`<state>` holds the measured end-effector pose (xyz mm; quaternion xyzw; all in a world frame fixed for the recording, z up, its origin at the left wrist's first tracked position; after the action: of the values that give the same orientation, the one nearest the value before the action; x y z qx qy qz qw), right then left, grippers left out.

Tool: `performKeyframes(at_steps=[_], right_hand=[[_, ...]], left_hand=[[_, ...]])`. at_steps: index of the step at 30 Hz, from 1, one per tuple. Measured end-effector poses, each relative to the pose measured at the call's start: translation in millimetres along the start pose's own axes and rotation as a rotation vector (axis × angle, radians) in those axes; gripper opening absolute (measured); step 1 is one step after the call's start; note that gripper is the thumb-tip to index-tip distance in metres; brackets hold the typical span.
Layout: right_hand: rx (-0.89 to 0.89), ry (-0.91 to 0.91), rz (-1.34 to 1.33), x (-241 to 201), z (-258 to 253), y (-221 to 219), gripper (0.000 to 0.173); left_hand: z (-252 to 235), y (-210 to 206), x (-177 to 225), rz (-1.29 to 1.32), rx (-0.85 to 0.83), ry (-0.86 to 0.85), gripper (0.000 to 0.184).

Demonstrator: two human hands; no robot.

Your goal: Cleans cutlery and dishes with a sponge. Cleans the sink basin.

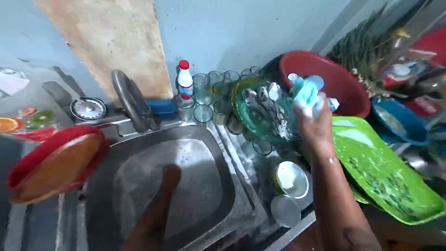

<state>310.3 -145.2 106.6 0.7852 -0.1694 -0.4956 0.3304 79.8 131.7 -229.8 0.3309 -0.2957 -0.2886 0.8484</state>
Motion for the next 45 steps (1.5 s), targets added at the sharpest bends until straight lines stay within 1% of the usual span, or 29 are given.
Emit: performKeyframes(at_steps=[2,4,6,7,9,10,11,13,14,15,16,17,19,20,21,23,26,27,29,31,32,34,35,37,39,40,42,43,45], right_hand=[[-0.178,0.008,0.055,-1.6,40.0,0.0,0.046],[-0.284,-0.027,0.136,11.1,73.2,-2.1,0.044],[-0.352,-0.044,0.260,32.1,99.2,-3.9,0.048],[-0.369,-0.030,0.308,41.7,109.0,-3.9,0.052],[-0.390,-0.044,0.375,60.0,122.9,-1.4,0.057],[-0.395,-0.079,0.387,69.6,127.3,0.0,0.058],[-0.401,-0.134,0.386,77.3,130.8,1.4,0.060],[-0.375,-0.226,0.383,90.9,134.3,2.1,0.057],[-0.366,-0.259,0.396,96.6,134.9,1.2,0.058],[-0.377,-0.283,0.417,102.8,135.6,-0.3,0.060],[-0.406,-0.296,0.439,109.5,136.5,-2.1,0.062],[-0.445,-0.287,0.455,116.5,137.7,-5.0,0.062],[-0.563,-0.289,0.495,127.3,141.9,-11.4,0.058],[-0.601,-0.287,0.515,129.4,143.6,-14.6,0.053],[-0.616,-0.280,0.529,132.6,143.9,-17.5,0.050],[-0.609,-0.271,0.540,136.7,140.1,-21.7,0.045],[-0.616,-0.290,0.559,138.8,133.4,-27.6,0.047],[-0.621,-0.304,0.563,139.9,131.6,-28.6,0.049],[-0.573,-0.311,0.540,141.4,129.3,-26.7,0.048],[-0.500,-0.289,0.506,135.3,127.6,-19.0,0.044],[-0.463,-0.272,0.485,128.0,127.3,-13.0,0.043],[-0.370,-0.208,0.455,104.0,128.5,0.0,0.044],[-0.325,-0.170,0.456,92.0,129.4,6.5,0.043],[-0.229,-0.068,0.480,72.2,129.9,17.8,0.042],[-0.145,0.000,0.521,58.1,130.1,24.2,0.041],[-0.118,0.020,0.536,54.7,130.0,25.5,0.041],[-0.099,0.029,0.564,56.4,130.5,23.3,0.038],[-0.116,0.006,0.574,61.5,131.4,20.5,0.038],[-0.170,-0.072,0.603,78.7,133.5,12.2,0.037]], left_hand=[[0.3,-7.6,30.3,0.016,-0.009,-0.041,0.042],[2.5,-23.0,54.6,-0.020,-0.005,-0.142,0.044],[10.1,-42.4,68.1,-0.036,0.055,-0.325,0.048],[18.0,-52.3,71.8,-0.046,0.108,-0.446,0.048],[41.0,-74.3,70.2,-0.035,0.162,-0.688,0.045],[54.5,-81.7,64.7,-0.039,0.076,-0.733,0.045],[67.4,-86.4,56.9,-0.066,-0.053,-0.732,0.044],[85.1,-88.3,35.2,-0.160,-0.306,-0.650,0.045],[89.4,-83.6,20.8,-0.187,-0.366,-0.582,0.048],[92.1,-75.3,4.9,-0.171,-0.341,-0.543,0.048],[92.3,-67.6,-13.5,-0.110,-0.294,-0.490,0.042],[95.4,-55.4,-26.0,-0.076,-0.336,-0.387,0.039],[90.6,-43.9,-42.4,-0.228,-0.492,-0.144,0.040],[86.2,-41.9,-48.5,-0.267,-0.543,-0.054,0.041],[80.8,-41.5,-53.7,-0.275,-0.536,-0.007,0.043],[75.4,-37.1,-49.7,-0.267,-0.428,-0.006,0.046],[65.6,-24.8,-32.8,-0.012,-0.191,0.014,0.071],[58.5,-26.9,-27.7,0.009,-0.142,-0.018,0.071],[48.0,-36.8,-16.2,-0.008,-0.154,-0.133,0.062],[47.1,-38.4,-7.2,-0.016,-0.205,-0.197,0.055],[47.8,-38.4,-6.7,-0.008,-0.192,-0.245,0.049],[50.1,-43.6,-13.0,-0.013,-0.157,-0.408,0.041],[52.5,-45.6,-16.3,-0.018,-0.157,-0.448,0.041],[62.0,-43.1,-14.3,-0.009,-0.253,-0.374,0.045],[70.6,-41.3,-15.6,0.013,-0.313,-0.264,0.043],[67.4,-44.6,-21.2,0.019,-0.302,-0.234,0.043],[50.8,-48.5,-24.3,-0.063,-0.195,-0.217,0.048],[42.6,-47.4,-22.2,-0.129,-0.130,-0.190,0.053],[38.0,-43.6,-14.8,-0.228,-0.069,-0.116,0.061]])
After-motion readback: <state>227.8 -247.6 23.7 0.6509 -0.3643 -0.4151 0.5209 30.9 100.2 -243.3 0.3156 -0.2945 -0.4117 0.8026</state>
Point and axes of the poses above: each hand's wrist, its own z-axis away from the middle knuckle, its own y-axis out of the back of the hand, x = y × z, the point moved 5 cm from there along -z, towards the middle knuckle, and after that the axes turned 4 degrees about -x, right-handed, at the moved point
